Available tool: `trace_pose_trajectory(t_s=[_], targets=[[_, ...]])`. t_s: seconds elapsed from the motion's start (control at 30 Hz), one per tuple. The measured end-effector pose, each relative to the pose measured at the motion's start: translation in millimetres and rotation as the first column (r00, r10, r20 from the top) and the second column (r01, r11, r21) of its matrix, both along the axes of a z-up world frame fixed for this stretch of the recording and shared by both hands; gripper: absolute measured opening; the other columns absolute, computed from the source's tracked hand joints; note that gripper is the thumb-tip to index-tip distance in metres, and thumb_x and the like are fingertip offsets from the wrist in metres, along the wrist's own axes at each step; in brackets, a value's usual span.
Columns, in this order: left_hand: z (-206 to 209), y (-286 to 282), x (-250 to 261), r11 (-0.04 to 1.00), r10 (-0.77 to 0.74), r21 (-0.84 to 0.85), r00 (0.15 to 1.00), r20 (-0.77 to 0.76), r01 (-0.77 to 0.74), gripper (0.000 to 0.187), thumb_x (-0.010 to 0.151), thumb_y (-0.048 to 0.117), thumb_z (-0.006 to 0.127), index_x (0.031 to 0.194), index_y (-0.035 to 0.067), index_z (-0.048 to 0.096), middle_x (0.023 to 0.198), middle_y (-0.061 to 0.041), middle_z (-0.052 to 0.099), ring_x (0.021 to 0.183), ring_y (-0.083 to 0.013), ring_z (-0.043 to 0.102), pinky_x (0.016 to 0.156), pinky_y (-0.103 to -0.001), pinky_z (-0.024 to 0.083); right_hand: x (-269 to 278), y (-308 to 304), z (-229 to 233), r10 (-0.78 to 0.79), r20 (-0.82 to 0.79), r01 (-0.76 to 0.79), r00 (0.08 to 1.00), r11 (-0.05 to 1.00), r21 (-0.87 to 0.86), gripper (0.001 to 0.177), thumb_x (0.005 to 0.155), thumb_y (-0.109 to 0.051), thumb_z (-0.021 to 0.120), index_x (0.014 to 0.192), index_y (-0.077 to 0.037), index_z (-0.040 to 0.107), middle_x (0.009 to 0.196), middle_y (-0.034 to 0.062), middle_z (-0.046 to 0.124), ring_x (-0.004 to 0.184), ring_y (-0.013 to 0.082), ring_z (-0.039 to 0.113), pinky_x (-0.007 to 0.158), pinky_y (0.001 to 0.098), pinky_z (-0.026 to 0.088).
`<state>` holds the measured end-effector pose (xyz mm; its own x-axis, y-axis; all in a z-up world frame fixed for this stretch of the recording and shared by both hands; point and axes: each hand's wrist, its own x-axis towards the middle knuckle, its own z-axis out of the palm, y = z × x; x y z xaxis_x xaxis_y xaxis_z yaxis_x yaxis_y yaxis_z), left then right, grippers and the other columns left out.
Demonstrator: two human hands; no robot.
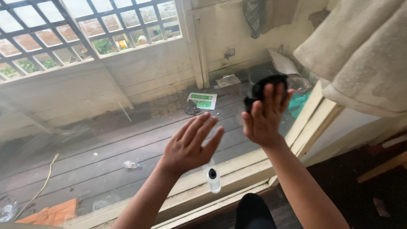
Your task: The person cleans a window pane by spraying liquid from a bottle onto a cloth and wiping the glass surface.
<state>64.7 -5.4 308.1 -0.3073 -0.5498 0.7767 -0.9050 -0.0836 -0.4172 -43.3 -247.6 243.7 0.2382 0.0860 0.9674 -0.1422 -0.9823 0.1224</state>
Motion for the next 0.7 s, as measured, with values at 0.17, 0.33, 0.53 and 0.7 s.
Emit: trace_pose_trajectory(t_s=[0.17,0.33,0.53,0.7], targets=[[-9.9,-1.8,3.3,0.999,0.041,-0.007,0.997,0.065,-0.041,0.031,0.108,0.029,0.068,0.136,0.017,0.063,0.143,-0.01,0.061,0.137,-0.0253,0.057,0.117,-0.04,0.048,-17.4,-13.6,-54.7,-0.045,-0.055,0.049,0.997,0.996,0.068,0.059,0.116,-0.035,0.031,0.171,-0.026,0.01,0.177,0.0145,0.002,0.164,0.0391,0.0,0.131,0.0632,-0.006],[-11.3,-2.4,4.7,0.995,0.094,-0.034,0.993,0.069,-0.092,0.027,0.111,0.029,0.065,0.134,0.015,0.062,0.142,-0.008,0.061,0.137,-0.0235,0.057,0.117,-0.037,0.049,-18.6,-20.2,-75.9,0.002,-0.059,0.002,0.998,0.997,0.078,0.057,0.116,-0.031,0.033,0.17,-0.024,0.016,0.176,0.0138,0.003,0.164,0.0382,-0.001,0.131,0.0625,-0.007],[-10.9,-1.8,5.4,0.996,0.087,-0.041,0.994,0.068,-0.084,0.024,0.11,0.028,0.064,0.127,0.012,0.063,0.14,-0.008,0.063,0.136,-0.0233,0.057,0.117,-0.038,0.048,-17.0,-16.6,-76.7,0.001,-0.046,0.003,0.999,0.997,0.083,0.056,0.115,-0.032,0.033,0.169,-0.023,0.019,0.177,0.0134,0.003,0.165,0.0384,0.0,0.132,0.0624,-0.006],[-9.2,-0.7,5.9,0.997,0.063,-0.038,0.996,0.067,-0.061,0.022,0.107,0.024,0.063,0.124,0.01,0.063,0.139,-0.01,0.064,0.136,-0.0251,0.058,0.116,-0.039,0.048,-13.9,-1.1,-89.1,0.036,-0.057,-0.029,0.998,0.993,0.117,0.057,0.116,-0.031,0.035,0.17,-0.02,0.019,0.176,0.0161,0.002,0.163,0.0416,-0.001,0.129,0.0652,-0.006]])
